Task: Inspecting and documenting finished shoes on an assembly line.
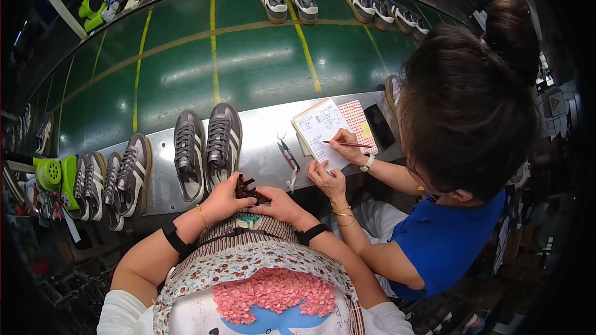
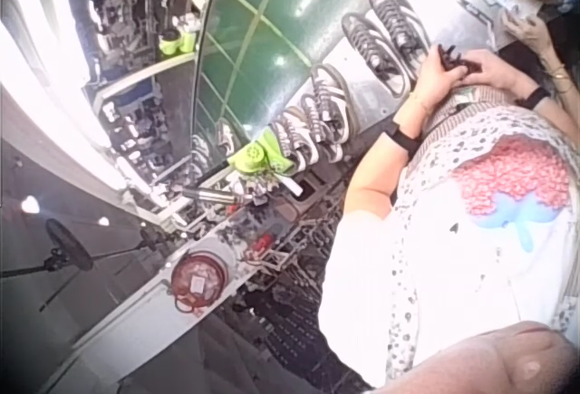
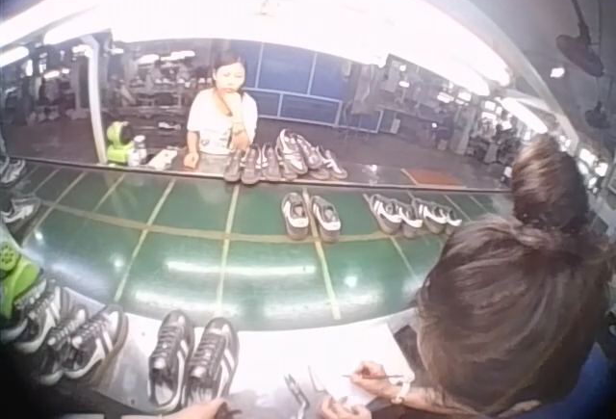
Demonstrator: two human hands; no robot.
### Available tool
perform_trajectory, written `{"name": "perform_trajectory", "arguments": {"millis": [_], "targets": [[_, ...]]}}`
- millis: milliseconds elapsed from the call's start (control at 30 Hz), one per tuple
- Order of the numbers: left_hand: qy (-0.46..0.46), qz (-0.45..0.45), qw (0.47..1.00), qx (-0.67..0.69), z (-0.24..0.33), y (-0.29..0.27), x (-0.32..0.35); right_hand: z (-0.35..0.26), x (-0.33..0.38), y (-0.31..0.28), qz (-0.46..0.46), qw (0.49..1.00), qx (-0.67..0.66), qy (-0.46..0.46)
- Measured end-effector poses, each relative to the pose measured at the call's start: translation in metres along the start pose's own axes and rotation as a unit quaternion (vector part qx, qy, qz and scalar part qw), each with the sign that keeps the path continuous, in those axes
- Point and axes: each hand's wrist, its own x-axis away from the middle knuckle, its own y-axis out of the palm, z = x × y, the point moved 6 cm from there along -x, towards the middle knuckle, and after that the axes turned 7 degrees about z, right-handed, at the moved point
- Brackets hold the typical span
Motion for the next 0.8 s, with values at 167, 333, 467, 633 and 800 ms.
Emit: {"name": "perform_trajectory", "arguments": {"millis": [167,333,467,633,800], "targets": [[-0.001,-0.014,1.0,-0.007,-0.0037,0.0013,0.0,0.0021,0.0014,-0.0008,0.001,1.0,0.019,-0.008],[0.018,-0.008,1.0,0.005,-0.0008,0.0005,0.0009,0.0031,-0.0012,-0.0006,0.008,0.999,0.032,-0.022],[0.008,-0.013,0.998,-0.059,-0.0006,0.0,-0.0012,0.0025,-0.0036,-0.0008,0.026,0.997,0.058,-0.052],[-0.01,-0.028,0.998,-0.053,-0.0012,0.0033,-0.0036,0.0053,-0.0039,-0.0023,0.044,0.995,0.071,-0.055],[0.009,0.019,0.996,-0.091,-0.002,0.002,-0.0006,0.007,-0.0043,-0.0004,0.05,0.994,0.071,-0.064]]}}
